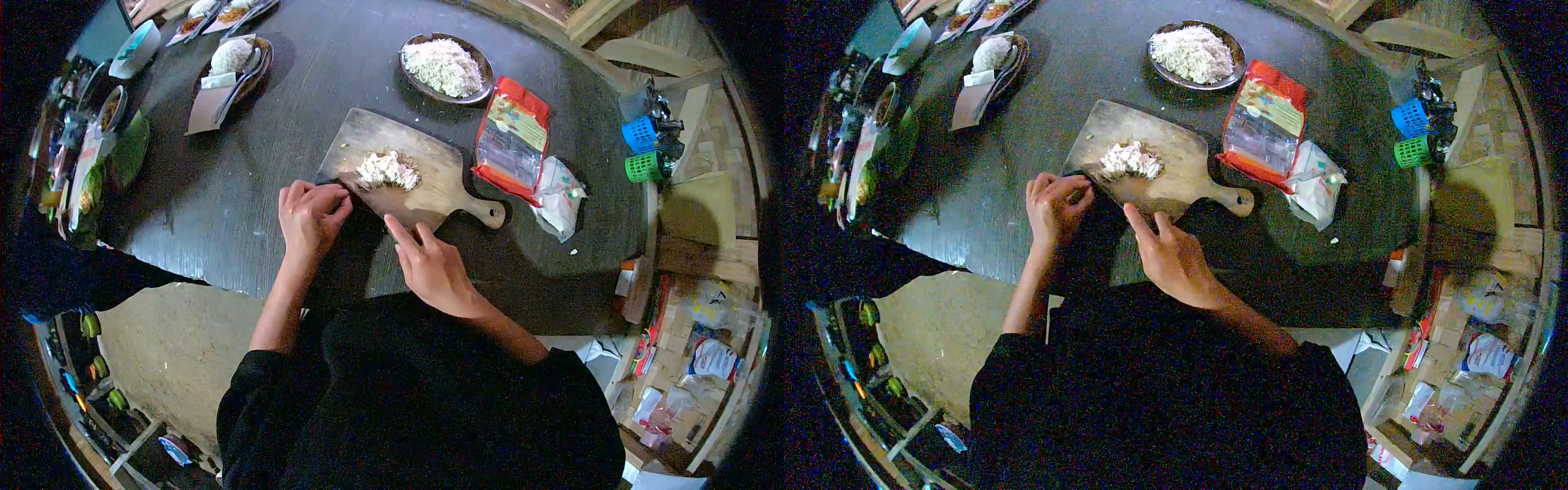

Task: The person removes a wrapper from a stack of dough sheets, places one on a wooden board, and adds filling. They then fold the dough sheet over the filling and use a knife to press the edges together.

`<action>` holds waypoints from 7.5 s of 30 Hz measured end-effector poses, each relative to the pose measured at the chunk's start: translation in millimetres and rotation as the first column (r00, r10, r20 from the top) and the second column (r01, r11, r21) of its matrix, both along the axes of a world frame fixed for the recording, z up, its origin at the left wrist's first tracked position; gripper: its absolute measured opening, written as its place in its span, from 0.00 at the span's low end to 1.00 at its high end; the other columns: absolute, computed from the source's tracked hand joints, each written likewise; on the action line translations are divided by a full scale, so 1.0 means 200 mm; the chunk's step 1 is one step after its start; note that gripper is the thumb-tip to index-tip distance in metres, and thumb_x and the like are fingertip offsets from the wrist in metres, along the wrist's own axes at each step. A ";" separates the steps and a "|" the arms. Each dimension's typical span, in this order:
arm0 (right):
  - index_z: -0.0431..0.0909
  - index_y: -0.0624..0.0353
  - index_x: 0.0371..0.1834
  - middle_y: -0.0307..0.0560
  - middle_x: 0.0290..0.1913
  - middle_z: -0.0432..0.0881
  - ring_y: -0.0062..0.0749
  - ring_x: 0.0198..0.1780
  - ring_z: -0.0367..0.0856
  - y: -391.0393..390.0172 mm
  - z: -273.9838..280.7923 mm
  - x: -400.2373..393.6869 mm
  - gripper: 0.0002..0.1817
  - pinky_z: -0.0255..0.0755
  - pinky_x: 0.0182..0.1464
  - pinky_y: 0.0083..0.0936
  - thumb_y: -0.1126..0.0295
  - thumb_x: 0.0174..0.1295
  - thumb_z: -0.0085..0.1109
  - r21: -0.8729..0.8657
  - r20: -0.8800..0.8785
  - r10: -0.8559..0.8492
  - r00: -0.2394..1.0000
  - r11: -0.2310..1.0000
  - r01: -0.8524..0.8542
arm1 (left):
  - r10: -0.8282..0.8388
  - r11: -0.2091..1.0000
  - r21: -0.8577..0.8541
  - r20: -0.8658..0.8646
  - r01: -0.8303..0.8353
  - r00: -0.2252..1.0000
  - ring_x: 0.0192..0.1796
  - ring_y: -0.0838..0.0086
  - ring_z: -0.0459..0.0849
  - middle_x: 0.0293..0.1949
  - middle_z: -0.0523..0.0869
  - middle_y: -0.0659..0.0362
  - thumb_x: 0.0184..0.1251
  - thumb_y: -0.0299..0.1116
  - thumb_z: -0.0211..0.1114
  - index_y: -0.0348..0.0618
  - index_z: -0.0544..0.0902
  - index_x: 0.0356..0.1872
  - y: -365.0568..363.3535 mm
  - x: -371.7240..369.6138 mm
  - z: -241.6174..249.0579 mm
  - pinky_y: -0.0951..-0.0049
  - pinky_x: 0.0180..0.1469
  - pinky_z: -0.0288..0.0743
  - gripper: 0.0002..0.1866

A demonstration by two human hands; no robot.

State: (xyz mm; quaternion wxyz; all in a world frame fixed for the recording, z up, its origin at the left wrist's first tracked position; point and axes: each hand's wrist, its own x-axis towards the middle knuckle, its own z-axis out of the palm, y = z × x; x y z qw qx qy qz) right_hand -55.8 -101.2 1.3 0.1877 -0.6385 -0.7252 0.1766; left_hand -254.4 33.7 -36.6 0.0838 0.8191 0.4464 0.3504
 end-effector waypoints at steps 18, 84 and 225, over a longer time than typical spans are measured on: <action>0.65 0.49 0.79 0.62 0.43 0.78 0.59 0.32 0.86 -0.04 0.02 0.03 0.32 0.83 0.32 0.50 0.68 0.71 0.58 -0.042 -0.039 0.021 0.999 0.999 -0.022 | -0.016 1.000 0.014 0.001 0.016 1.000 0.39 0.70 0.83 0.38 0.93 0.70 0.49 0.34 0.80 0.51 0.91 0.30 0.01 -0.01 -0.01 0.65 0.45 0.72 0.07; 0.68 0.45 0.78 0.66 0.46 0.81 0.59 0.34 0.87 0.00 0.03 0.06 0.30 0.84 0.35 0.47 0.68 0.72 0.58 -0.045 -0.020 -0.059 0.998 0.997 0.058 | 0.007 1.000 -0.006 0.029 -0.007 1.000 0.40 0.70 0.84 0.39 0.94 0.70 0.52 0.35 0.79 0.53 0.93 0.33 -0.01 -0.01 -0.02 0.64 0.48 0.73 0.07; 0.68 0.48 0.77 0.61 0.45 0.81 0.60 0.33 0.86 -0.03 0.03 -0.02 0.29 0.83 0.33 0.50 0.68 0.73 0.57 0.008 -0.179 -0.150 0.972 0.988 0.154 | 0.010 0.999 -0.031 -0.075 -0.012 0.997 0.39 0.70 0.85 0.35 0.92 0.68 0.49 0.34 0.80 0.57 0.92 0.33 0.01 0.04 0.03 0.64 0.47 0.73 0.08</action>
